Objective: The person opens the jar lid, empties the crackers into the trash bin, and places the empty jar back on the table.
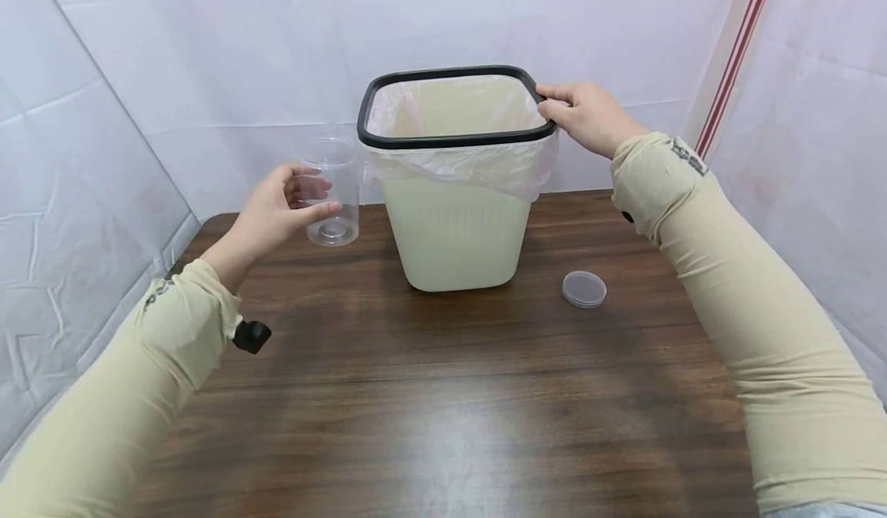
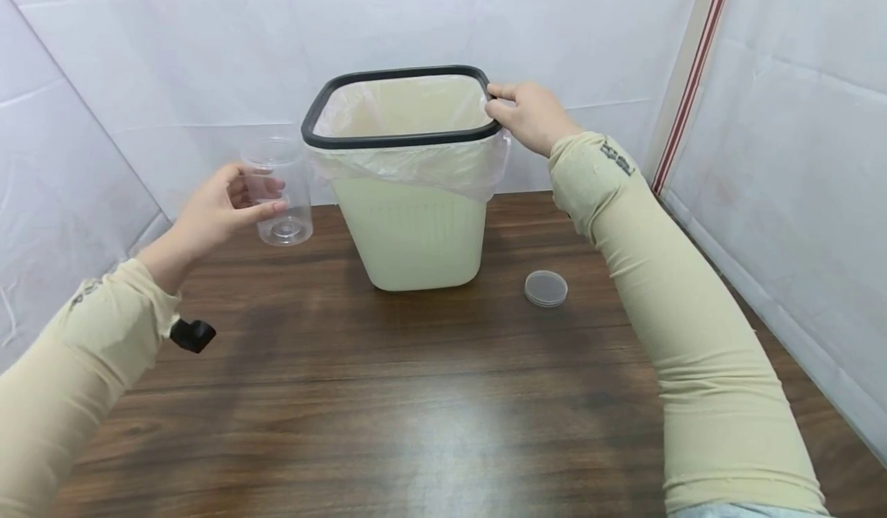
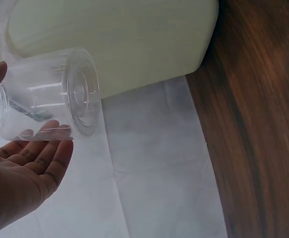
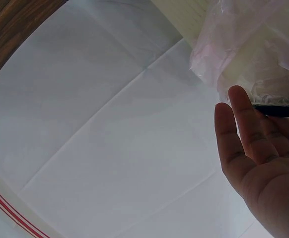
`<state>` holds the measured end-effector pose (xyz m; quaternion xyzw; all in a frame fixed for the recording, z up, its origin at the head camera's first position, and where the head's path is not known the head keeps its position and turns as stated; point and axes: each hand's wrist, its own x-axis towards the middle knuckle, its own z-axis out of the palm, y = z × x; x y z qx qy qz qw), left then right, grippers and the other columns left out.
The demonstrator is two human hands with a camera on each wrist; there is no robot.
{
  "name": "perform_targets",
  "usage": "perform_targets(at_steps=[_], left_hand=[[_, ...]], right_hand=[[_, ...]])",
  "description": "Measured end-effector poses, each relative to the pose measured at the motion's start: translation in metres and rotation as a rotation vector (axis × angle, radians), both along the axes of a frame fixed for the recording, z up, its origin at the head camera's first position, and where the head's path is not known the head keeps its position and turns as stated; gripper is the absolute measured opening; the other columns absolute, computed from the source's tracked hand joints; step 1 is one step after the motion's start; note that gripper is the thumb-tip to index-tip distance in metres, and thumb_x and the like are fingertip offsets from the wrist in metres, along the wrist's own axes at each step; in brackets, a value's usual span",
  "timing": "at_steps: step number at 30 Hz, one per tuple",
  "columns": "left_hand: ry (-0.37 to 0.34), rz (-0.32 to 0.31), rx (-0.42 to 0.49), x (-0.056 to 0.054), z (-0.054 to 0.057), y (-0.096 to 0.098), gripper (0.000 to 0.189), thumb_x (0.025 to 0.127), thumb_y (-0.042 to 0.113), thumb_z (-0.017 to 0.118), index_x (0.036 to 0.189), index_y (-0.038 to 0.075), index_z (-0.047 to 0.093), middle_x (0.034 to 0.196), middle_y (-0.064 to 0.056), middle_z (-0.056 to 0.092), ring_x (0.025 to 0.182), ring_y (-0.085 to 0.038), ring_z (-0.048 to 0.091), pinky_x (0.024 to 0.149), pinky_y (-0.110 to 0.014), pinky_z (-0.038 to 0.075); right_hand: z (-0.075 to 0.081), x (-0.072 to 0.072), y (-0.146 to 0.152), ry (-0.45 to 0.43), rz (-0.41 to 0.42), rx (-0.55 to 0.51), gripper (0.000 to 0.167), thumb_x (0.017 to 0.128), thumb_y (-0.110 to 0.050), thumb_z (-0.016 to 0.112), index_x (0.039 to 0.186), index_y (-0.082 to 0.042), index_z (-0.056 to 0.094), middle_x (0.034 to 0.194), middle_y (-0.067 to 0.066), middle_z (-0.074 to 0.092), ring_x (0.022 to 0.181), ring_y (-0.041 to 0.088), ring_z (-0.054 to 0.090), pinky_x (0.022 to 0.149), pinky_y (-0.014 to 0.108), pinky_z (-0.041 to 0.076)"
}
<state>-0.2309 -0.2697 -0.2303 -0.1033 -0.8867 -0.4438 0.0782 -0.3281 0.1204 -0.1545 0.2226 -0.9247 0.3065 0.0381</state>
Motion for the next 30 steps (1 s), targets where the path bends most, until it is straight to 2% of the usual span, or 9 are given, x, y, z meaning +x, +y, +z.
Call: perform_targets(at_steps=[6,11,14,18,22,26,30], left_hand=[[0.019,-0.01,0.031,0.004,-0.009,0.0,0.061,0.088,0.019,0.069,0.134,-0.002,0.036,0.121,-0.004,0.057,0.095,0.007,0.055,0.079,-0.009,0.045],[0.015,-0.009,0.037,0.007,-0.017,0.002,0.058,0.088,0.019,0.069,0.132,-0.002,0.038,0.122,-0.005,0.057,0.094,0.006,0.055,0.08,-0.009,0.045],[0.021,-0.017,0.069,0.009,-0.022,0.004,0.054,0.088,0.015,0.07,0.13,-0.003,0.04,0.116,0.001,0.059,0.092,0.005,0.056,0.078,-0.01,0.046],[0.015,-0.027,0.091,0.014,-0.032,0.008,0.054,0.087,0.014,0.07,0.13,-0.002,0.04,0.117,-0.003,0.06,0.092,0.003,0.057,0.078,-0.011,0.048],[0.0,-0.033,0.104,0.02,-0.042,0.012,0.054,0.087,0.013,0.07,0.13,-0.002,0.041,0.125,-0.014,0.058,0.092,0.002,0.057,0.078,-0.012,0.048],[0.011,-0.039,0.117,0.023,-0.05,0.016,0.052,0.085,0.008,0.071,0.127,-0.004,0.042,0.121,-0.013,0.059,0.089,0.002,0.058,0.077,-0.013,0.048],[0.011,-0.041,0.113,0.024,-0.056,0.019,0.052,0.084,0.008,0.072,0.126,-0.003,0.042,0.117,-0.005,0.061,0.088,0.002,0.058,0.076,-0.014,0.048]], right_hand=[[0.001,0.001,0.001,-0.01,-0.002,0.001,0.053,0.098,-0.031,0.035,0.148,-0.011,0.035,0.155,0.01,0.03,0.146,0.027,0.025,0.119,0.044,0.023],[0.001,0.001,0.001,-0.004,0.0,0.002,0.053,0.098,-0.031,0.035,0.148,-0.011,0.035,0.155,0.009,0.031,0.145,0.027,0.026,0.119,0.044,0.023],[0.001,0.001,0.001,-0.002,-0.001,0.006,0.053,0.099,-0.031,0.035,0.148,-0.011,0.035,0.155,0.009,0.031,0.146,0.027,0.026,0.119,0.044,0.023],[0.002,0.002,0.0,-0.003,-0.007,0.013,0.052,0.099,-0.031,0.035,0.148,-0.012,0.035,0.155,0.009,0.031,0.146,0.027,0.026,0.119,0.045,0.023],[0.002,0.003,0.0,-0.006,-0.01,0.021,0.053,0.099,-0.033,0.034,0.148,-0.012,0.034,0.156,0.009,0.03,0.146,0.028,0.025,0.119,0.045,0.023],[0.002,0.004,0.0,0.0,-0.004,0.017,0.053,0.099,-0.032,0.034,0.148,-0.011,0.035,0.155,0.01,0.031,0.146,0.029,0.026,0.119,0.045,0.023],[0.003,0.005,0.001,0.0,-0.001,0.011,0.054,0.099,-0.031,0.034,0.148,-0.01,0.035,0.155,0.01,0.031,0.146,0.029,0.026,0.119,0.045,0.023]])
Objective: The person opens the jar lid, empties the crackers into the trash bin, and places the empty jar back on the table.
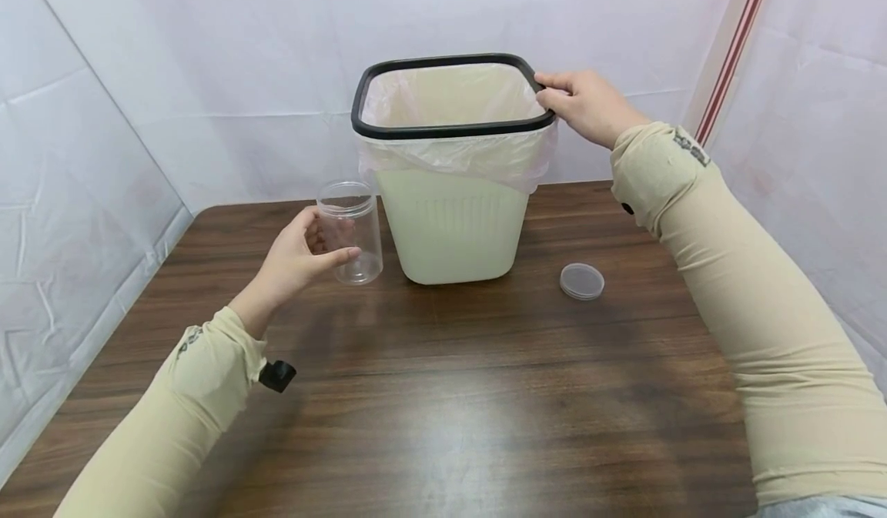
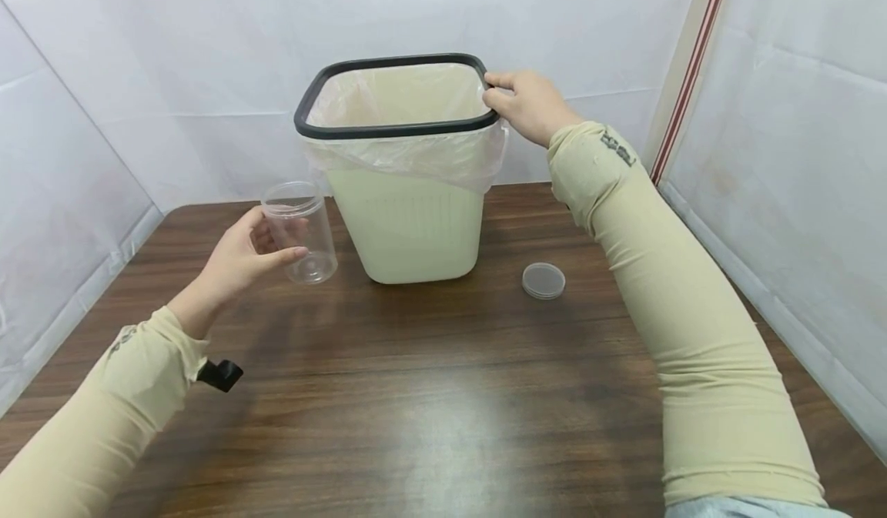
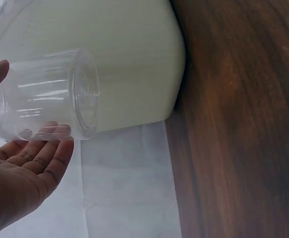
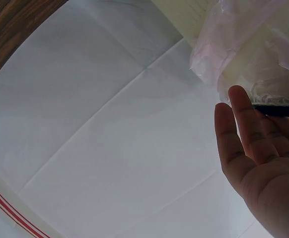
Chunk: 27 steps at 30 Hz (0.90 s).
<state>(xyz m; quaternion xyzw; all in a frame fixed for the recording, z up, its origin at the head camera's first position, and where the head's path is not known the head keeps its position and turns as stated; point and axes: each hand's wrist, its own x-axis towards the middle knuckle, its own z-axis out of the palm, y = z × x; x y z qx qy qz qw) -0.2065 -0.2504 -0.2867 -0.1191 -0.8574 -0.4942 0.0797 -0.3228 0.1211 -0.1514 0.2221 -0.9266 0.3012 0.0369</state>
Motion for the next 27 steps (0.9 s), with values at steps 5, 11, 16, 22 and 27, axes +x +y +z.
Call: perform_targets(at_steps=[5,11,16,22,27], left_hand=[[-0.006,-0.024,0.01,0.0,-0.008,0.006,0.056,0.082,0.006,0.074,0.129,-0.001,0.043,0.116,-0.003,0.062,0.089,0.003,0.059,0.077,-0.015,0.049],[-0.034,-0.066,0.016,0.001,-0.016,0.012,0.061,0.081,0.003,0.074,0.133,0.0,0.042,0.127,-0.019,0.059,0.092,0.003,0.06,0.078,-0.015,0.05],[-0.067,-0.088,-0.006,0.002,-0.02,0.018,0.062,0.081,0.006,0.075,0.134,0.001,0.043,0.126,-0.018,0.059,0.103,-0.012,0.062,0.083,-0.019,0.051],[-0.104,-0.143,0.0,0.004,-0.026,0.028,0.064,0.081,0.005,0.075,0.134,-0.001,0.041,0.128,-0.021,0.058,0.115,-0.033,0.06,0.089,-0.028,0.053],[-0.125,-0.183,0.014,0.005,-0.032,0.038,0.063,0.077,0.001,0.077,0.131,-0.001,0.043,0.131,-0.02,0.055,0.114,-0.034,0.06,0.089,-0.029,0.054]], right_hand=[[0.001,0.001,0.001,-0.001,0.0,-0.002,0.053,0.099,-0.031,0.034,0.148,-0.011,0.035,0.155,0.01,0.031,0.145,0.029,0.026,0.119,0.045,0.023],[0.001,0.001,0.001,-0.005,-0.006,0.005,0.052,0.099,-0.031,0.034,0.148,-0.012,0.035,0.155,0.009,0.031,0.146,0.029,0.026,0.119,0.045,0.023],[0.001,0.001,0.0,-0.006,-0.006,0.001,0.052,0.099,-0.031,0.034,0.148,-0.011,0.035,0.155,0.01,0.031,0.145,0.028,0.026,0.119,0.044,0.023],[0.002,0.002,0.001,-0.007,-0.008,-0.001,0.052,0.099,-0.03,0.035,0.148,-0.012,0.035,0.155,0.01,0.031,0.145,0.028,0.027,0.119,0.044,0.023],[0.001,0.002,0.001,-0.008,-0.01,-0.005,0.051,0.099,-0.029,0.035,0.147,-0.011,0.036,0.154,0.01,0.032,0.145,0.027,0.027,0.119,0.044,0.023]])
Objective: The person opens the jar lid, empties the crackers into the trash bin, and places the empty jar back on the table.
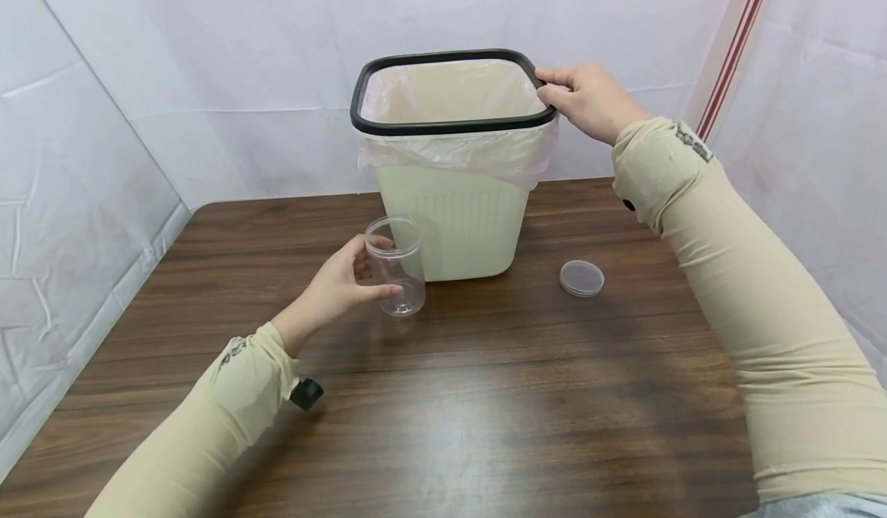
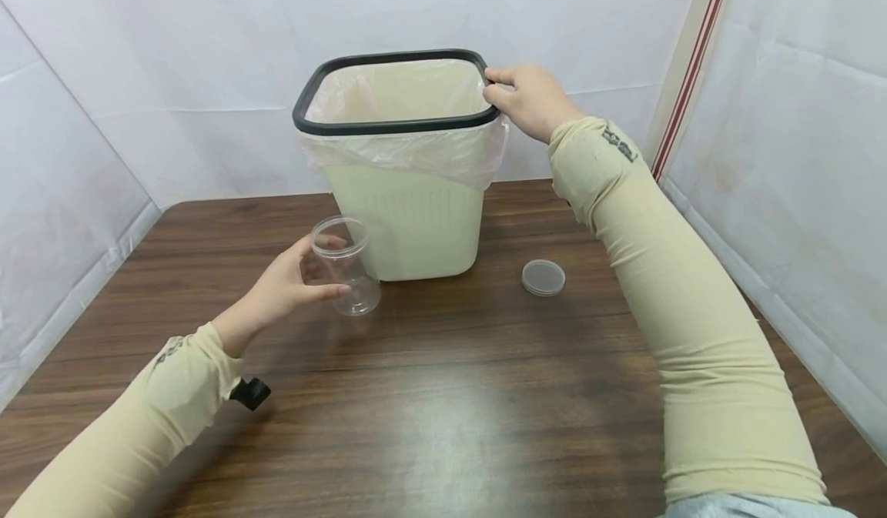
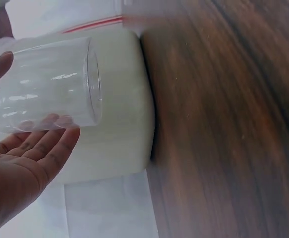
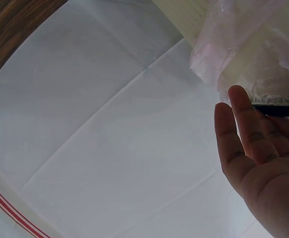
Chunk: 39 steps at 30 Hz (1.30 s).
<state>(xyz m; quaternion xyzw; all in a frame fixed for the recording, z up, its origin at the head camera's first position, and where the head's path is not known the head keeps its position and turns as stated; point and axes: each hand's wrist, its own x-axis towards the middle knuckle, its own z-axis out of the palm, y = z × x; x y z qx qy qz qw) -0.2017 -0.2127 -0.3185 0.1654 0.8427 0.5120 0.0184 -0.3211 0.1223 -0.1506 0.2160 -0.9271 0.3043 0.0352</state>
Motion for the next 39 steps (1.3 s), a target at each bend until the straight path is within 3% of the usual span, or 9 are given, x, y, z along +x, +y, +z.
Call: perform_targets(at_steps=[9,17,39], left_hand=[[0.018,-0.043,-0.047,0.005,-0.008,0.012,0.062,0.077,0.005,0.079,0.128,-0.001,0.044,0.125,-0.02,0.057,0.115,-0.032,0.061,0.097,-0.04,0.051],[0.012,-0.068,-0.066,0.007,-0.015,0.018,0.06,0.076,0.007,0.08,0.125,0.0,0.046,0.118,-0.019,0.06,0.108,-0.029,0.063,0.093,-0.04,0.053],[-0.003,-0.135,-0.051,0.009,-0.031,0.039,0.062,0.076,0.005,0.08,0.126,-0.003,0.044,0.126,-0.021,0.057,0.107,-0.032,0.064,0.093,-0.041,0.052]], right_hand=[[-0.001,-0.001,-0.001,0.006,-0.003,0.006,0.052,0.099,-0.03,0.035,0.147,-0.012,0.036,0.154,0.009,0.032,0.145,0.027,0.027,0.119,0.044,0.023],[-0.002,-0.001,-0.002,0.011,-0.001,0.004,0.052,0.099,-0.029,0.035,0.147,-0.01,0.037,0.154,0.009,0.032,0.145,0.027,0.027,0.119,0.043,0.023],[-0.002,-0.001,-0.003,0.008,-0.001,-0.001,0.052,0.098,-0.03,0.036,0.147,-0.011,0.037,0.153,0.009,0.034,0.144,0.027,0.029,0.119,0.042,0.023]])
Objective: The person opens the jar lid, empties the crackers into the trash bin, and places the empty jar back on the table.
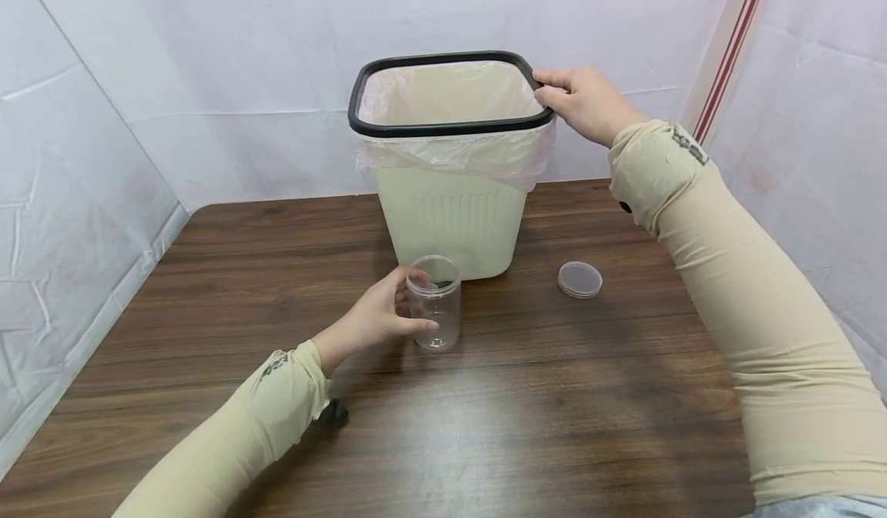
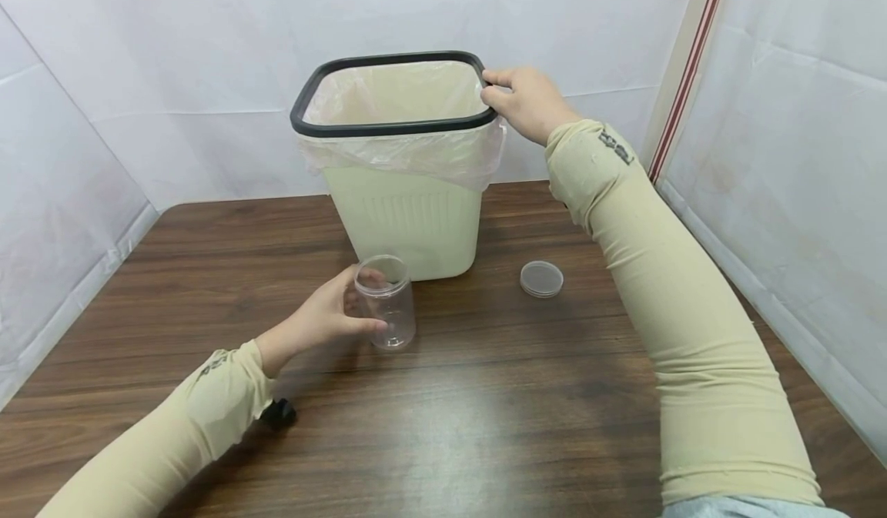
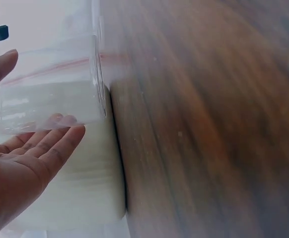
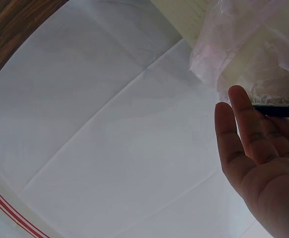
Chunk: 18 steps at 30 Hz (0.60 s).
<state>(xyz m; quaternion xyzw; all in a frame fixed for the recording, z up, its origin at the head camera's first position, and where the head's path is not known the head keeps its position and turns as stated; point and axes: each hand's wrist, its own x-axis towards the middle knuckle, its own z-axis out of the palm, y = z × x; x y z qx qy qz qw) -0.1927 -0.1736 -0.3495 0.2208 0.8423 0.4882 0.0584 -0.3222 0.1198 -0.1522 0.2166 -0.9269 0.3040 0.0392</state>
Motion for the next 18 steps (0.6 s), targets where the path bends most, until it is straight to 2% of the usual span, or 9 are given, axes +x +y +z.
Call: perform_targets(at_steps=[7,10,14,18], left_hand=[[-0.052,-0.027,-0.001,0.0,-0.001,0.005,0.065,0.076,0.004,0.079,0.128,-0.006,0.042,0.127,-0.022,0.056,0.114,-0.035,0.061,0.098,-0.04,0.05],[-0.062,-0.048,0.001,0.0,-0.003,0.008,0.063,0.077,0.003,0.078,0.127,-0.006,0.04,0.127,-0.023,0.056,0.113,-0.034,0.061,0.098,-0.038,0.05],[-0.057,-0.061,0.004,0.0,-0.005,0.011,0.061,0.077,0.001,0.078,0.125,-0.005,0.041,0.125,-0.023,0.057,0.109,-0.032,0.063,0.097,-0.036,0.051],[-0.041,-0.072,0.009,0.001,-0.006,0.011,0.062,0.076,0.001,0.078,0.125,-0.006,0.041,0.125,-0.025,0.057,0.112,-0.034,0.061,0.098,-0.039,0.05]], right_hand=[[0.0,0.001,0.001,0.001,0.001,0.002,0.052,0.099,-0.03,0.035,0.147,-0.011,0.036,0.154,0.009,0.032,0.145,0.028,0.027,0.119,0.043,0.023],[0.0,0.001,0.0,-0.002,0.001,0.006,0.052,0.099,-0.03,0.034,0.148,-0.011,0.035,0.155,0.009,0.031,0.145,0.028,0.027,0.119,0.044,0.023],[0.0,0.001,0.0,-0.008,0.001,0.004,0.052,0.099,-0.031,0.034,0.148,-0.012,0.035,0.155,0.008,0.03,0.146,0.027,0.026,0.119,0.044,0.022],[0.001,0.001,0.0,-0.009,0.001,-0.002,0.052,0.099,-0.03,0.034,0.148,-0.012,0.035,0.155,0.008,0.031,0.146,0.027,0.026,0.12,0.043,0.022]])
